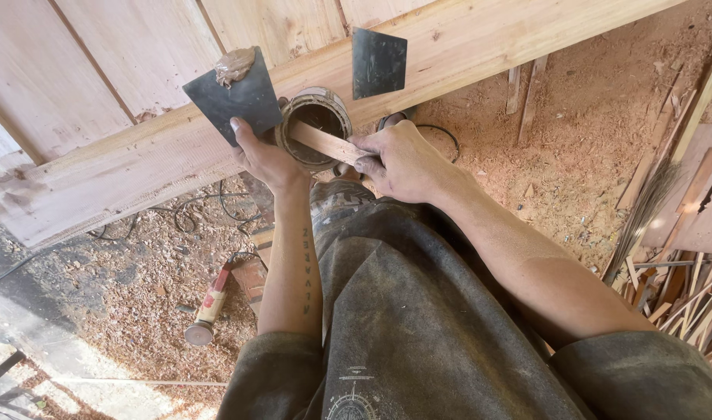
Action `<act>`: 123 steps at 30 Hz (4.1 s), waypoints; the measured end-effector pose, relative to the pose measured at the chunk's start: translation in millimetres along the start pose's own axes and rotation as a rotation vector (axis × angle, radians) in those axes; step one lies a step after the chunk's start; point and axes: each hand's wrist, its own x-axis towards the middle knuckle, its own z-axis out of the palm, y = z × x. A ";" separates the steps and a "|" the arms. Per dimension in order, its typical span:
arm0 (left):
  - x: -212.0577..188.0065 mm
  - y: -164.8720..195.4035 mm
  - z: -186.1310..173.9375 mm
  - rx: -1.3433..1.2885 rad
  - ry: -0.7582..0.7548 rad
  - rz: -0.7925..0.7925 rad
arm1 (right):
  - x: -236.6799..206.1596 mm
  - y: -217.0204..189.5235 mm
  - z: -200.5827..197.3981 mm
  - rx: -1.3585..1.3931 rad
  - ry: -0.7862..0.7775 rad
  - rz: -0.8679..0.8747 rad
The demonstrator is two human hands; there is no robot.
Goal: The person scoops wood filler from a can onto a metal putty knife using a wooden stick, then scrapes and mixes the filler on the knife. The person continues to blend the filler with the stick and knife, preparing it for application.
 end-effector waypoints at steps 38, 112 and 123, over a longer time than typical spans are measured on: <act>-17.0 -16.9 -37.6 -0.037 0.049 0.115 | 22.4 -42.6 -28.5 -0.666 -0.544 0.096; 14.0 8.5 -9.8 0.001 -0.301 0.127 | 57.4 -8.9 -85.8 -0.353 -0.585 -0.026; 46.3 27.2 48.2 0.115 -0.320 0.015 | 52.6 33.5 -95.7 -0.197 -0.359 0.098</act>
